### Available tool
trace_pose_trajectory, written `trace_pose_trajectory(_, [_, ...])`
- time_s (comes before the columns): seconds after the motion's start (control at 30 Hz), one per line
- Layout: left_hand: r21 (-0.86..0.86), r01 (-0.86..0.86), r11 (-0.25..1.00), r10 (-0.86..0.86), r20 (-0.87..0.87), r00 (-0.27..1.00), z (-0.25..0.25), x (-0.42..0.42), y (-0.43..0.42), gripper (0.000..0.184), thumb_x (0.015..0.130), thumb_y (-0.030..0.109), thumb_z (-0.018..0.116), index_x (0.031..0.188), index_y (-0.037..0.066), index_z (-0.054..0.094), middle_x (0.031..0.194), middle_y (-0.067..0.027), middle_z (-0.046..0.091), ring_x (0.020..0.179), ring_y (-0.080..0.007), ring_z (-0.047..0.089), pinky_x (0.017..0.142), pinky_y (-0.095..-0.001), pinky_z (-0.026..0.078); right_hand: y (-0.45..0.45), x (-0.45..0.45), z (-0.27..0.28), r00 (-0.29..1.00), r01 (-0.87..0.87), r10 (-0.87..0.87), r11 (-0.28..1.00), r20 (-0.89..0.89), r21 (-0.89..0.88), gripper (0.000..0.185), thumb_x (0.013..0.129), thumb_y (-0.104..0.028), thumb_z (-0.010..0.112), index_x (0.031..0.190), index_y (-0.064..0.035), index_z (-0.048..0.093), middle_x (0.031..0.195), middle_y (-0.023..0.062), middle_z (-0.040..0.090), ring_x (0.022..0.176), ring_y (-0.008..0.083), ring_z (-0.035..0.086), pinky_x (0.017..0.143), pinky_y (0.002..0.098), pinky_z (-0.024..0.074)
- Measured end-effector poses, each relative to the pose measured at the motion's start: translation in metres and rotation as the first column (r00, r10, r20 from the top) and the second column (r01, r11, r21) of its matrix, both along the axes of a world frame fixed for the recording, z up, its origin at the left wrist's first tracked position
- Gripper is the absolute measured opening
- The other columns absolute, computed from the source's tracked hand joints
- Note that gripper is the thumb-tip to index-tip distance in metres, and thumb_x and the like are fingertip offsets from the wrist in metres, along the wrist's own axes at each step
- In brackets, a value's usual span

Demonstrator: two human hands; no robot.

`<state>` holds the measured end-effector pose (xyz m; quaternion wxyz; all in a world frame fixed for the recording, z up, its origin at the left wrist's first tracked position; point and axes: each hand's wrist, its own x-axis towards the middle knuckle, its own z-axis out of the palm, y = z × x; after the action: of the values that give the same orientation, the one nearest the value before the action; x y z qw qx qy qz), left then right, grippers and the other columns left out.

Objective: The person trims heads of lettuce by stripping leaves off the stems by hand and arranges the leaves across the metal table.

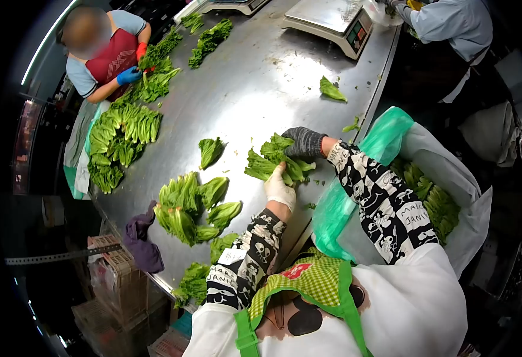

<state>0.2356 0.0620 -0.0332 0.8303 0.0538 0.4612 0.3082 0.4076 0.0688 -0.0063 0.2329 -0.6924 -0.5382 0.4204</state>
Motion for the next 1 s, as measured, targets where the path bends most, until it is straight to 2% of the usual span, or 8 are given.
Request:
trace_pose_trajectory(0.2, [0.122, 0.049, 0.991, -0.058, 0.076, 0.995, 0.009, 0.075, 0.040, 0.018, 0.086, 0.007, 0.065, 0.103, 0.005, 0.059, 0.097, -0.0086, 0.066, 0.086, -0.0249, 0.065, 0.073, -0.0444, 0.055, 0.013, 0.075, 0.024, 0.987, 0.160, -0.163, 0.969, 0.004, 0.191, 0.063, 0.072, -0.033, 0.075, 0.119, 0.0043, 0.056, 0.109, 0.0245, 0.063, 0.102, 0.0324, 0.062, 0.090, 0.0350, 0.0485])
trace_pose_trajectory(0.27, [0.104, 0.071, 0.992, -0.081, 0.102, 0.991, 0.019, 0.108, 0.051, 0.018, 0.086, 0.008, 0.066, 0.103, 0.005, 0.060, 0.094, -0.0088, 0.067, 0.081, -0.0252, 0.066, 0.070, -0.0430, 0.056, 0.021, 0.105, 0.026, 0.950, 0.171, -0.229, 0.951, 0.214, 0.259, 0.062, 0.073, -0.033, 0.075, 0.118, 0.0044, 0.057, 0.108, 0.0245, 0.064, 0.101, 0.0315, 0.063, 0.089, 0.0346, 0.0486])
trace_pose_trajectory(0.33, [0.064, 0.086, 0.994, -0.092, 0.100, 0.991, 0.043, 0.132, 0.055, 0.020, 0.086, 0.007, 0.066, 0.104, 0.004, 0.060, 0.094, -0.0090, 0.067, 0.081, -0.0250, 0.067, 0.069, -0.0432, 0.056, 0.025, 0.128, 0.034, 0.953, 0.190, -0.244, 0.943, 0.181, 0.274, 0.055, 0.073, -0.030, 0.073, 0.114, 0.0043, 0.059, 0.103, 0.0229, 0.066, 0.096, 0.0304, 0.064, 0.086, 0.0348, 0.0494])
trace_pose_trajectory(0.57, [0.035, 0.078, 0.996, -0.080, 0.057, 0.995, 0.025, 0.185, 0.056, 0.020, 0.081, 0.005, 0.071, 0.098, 0.000, 0.061, 0.091, -0.0092, 0.066, 0.073, -0.0212, 0.065, 0.063, -0.0352, 0.055, 0.029, 0.171, 0.033, 0.907, 0.149, -0.165, 0.986, 0.388, 0.073, 0.051, 0.074, -0.020, 0.064, 0.122, -0.0040, 0.057, 0.117, 0.0231, 0.060, 0.107, 0.0345, 0.058, 0.094, 0.0374, 0.0459])
trace_pose_trajectory(0.73, [0.180, 0.225, 0.958, -0.181, -0.232, 0.956, 0.019, 0.171, 0.047, 0.031, 0.079, 0.016, 0.077, 0.101, 0.001, 0.061, 0.096, -0.0078, 0.066, 0.077, -0.0180, 0.061, 0.068, -0.0316, 0.049, 0.019, 0.161, 0.025, 0.691, 0.307, -0.267, 0.950, 0.672, 0.062, 0.068, 0.076, -0.041, 0.065, 0.131, -0.0041, 0.049, 0.130, 0.0214, 0.052, 0.119, 0.0344, 0.050, 0.102, 0.0402, 0.0390])
trace_pose_trajectory(0.8, [0.194, 0.332, 0.923, -0.247, -0.365, 0.898, 0.009, 0.160, 0.047, 0.040, 0.073, 0.017, 0.082, 0.103, 0.000, 0.060, 0.095, -0.0072, 0.066, 0.073, -0.0159, 0.059, 0.067, -0.0309, 0.047, 0.018, 0.179, -0.010, 0.683, 0.272, -0.342, 0.939, 0.645, 0.211, 0.068, 0.075, -0.040, 0.068, 0.128, -0.0023, 0.051, 0.125, 0.0227, 0.054, 0.117, 0.0363, 0.051, 0.101, 0.0412, 0.0397])
trace_pose_trajectory(0.9, [0.341, 0.304, 0.889, -0.118, -0.471, 0.874, 0.005, 0.150, 0.040, 0.043, 0.071, 0.009, 0.080, 0.103, 0.000, 0.053, 0.086, -0.0082, 0.063, 0.063, -0.0156, 0.056, 0.055, -0.0298, 0.047, 0.017, 0.151, 0.021, 0.646, 0.332, -0.413, 0.909, 0.641, 0.251, 0.065, 0.073, -0.036, 0.070, 0.125, -0.0020, 0.054, 0.122, 0.0233, 0.055, 0.115, 0.0360, 0.052, 0.100, 0.0415, 0.0405])
trace_pose_trajectory(1.0, [0.307, 0.515, 0.800, -0.322, -0.504, 0.801, 0.003, 0.125, 0.039, 0.040, 0.072, 0.008, 0.077, 0.102, 0.000, 0.053, 0.081, -0.0095, 0.063, 0.060, -0.0157, 0.056, 0.052, -0.0290, 0.047, 0.014, 0.126, 0.038, 0.667, 0.301, -0.454, 0.889, 0.590, 0.344, 0.058, 0.074, -0.029, 0.073, 0.122, -0.0011, 0.056, 0.118, 0.0225, 0.058, 0.114, 0.0361, 0.053, 0.100, 0.0407, 0.0406])
